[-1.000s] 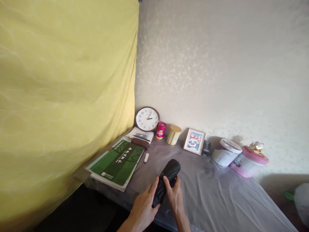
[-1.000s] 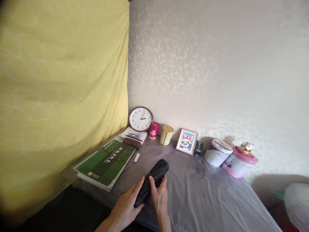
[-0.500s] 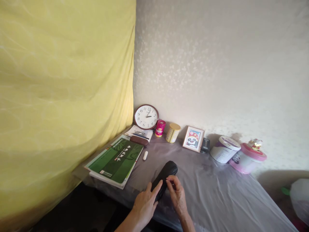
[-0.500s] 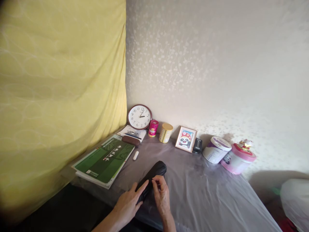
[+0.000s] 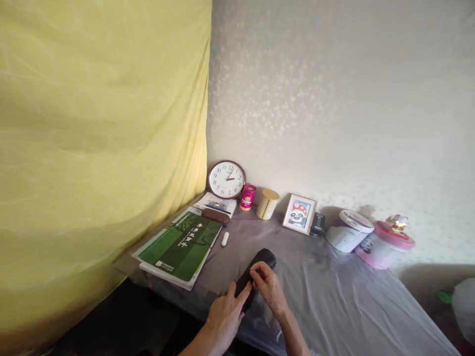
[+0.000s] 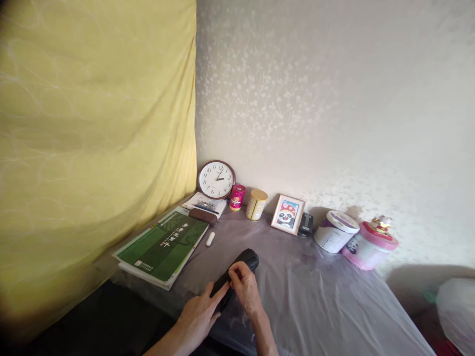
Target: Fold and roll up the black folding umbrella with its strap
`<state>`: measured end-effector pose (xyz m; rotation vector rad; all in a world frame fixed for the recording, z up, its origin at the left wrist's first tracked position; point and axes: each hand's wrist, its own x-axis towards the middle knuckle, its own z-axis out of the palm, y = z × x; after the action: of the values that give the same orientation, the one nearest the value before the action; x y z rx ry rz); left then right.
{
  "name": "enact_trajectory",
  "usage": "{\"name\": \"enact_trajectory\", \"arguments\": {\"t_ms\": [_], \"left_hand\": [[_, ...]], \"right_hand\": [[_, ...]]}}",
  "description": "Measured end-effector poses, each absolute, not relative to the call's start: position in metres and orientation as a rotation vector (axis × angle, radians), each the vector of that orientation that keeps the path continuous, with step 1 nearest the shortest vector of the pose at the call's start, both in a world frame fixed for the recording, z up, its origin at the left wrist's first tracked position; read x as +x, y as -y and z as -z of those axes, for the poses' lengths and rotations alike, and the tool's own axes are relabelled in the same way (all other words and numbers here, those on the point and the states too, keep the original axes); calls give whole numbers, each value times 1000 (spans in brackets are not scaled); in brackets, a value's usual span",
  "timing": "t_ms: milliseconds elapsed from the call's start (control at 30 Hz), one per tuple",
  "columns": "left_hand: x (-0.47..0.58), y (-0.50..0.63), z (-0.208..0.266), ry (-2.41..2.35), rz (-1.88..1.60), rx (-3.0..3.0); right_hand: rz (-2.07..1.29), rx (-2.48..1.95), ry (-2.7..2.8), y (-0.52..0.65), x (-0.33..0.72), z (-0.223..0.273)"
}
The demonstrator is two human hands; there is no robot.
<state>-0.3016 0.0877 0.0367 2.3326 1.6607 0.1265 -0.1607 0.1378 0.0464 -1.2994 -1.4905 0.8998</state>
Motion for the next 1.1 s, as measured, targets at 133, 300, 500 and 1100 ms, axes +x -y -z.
{"name": "enact_trajectory", "arguments": {"t_ms": [133, 300, 500, 1100], "left_hand": [[-304, -86, -34, -1677, -199, 2289], [-315, -78, -33, -1642, -206, 2199], [-325, -66, -46, -1610, -138, 2180], [-312, -45, 1, -1646, -296, 2559]], "right_hand": [[-602, -1434, 1708, -153, -164, -45], [-517, -1478, 1721, -157, -168, -41], [-866, -1471, 1450, -146, -166, -45], [-658, -1401, 1580, -125, -130, -38]]}}
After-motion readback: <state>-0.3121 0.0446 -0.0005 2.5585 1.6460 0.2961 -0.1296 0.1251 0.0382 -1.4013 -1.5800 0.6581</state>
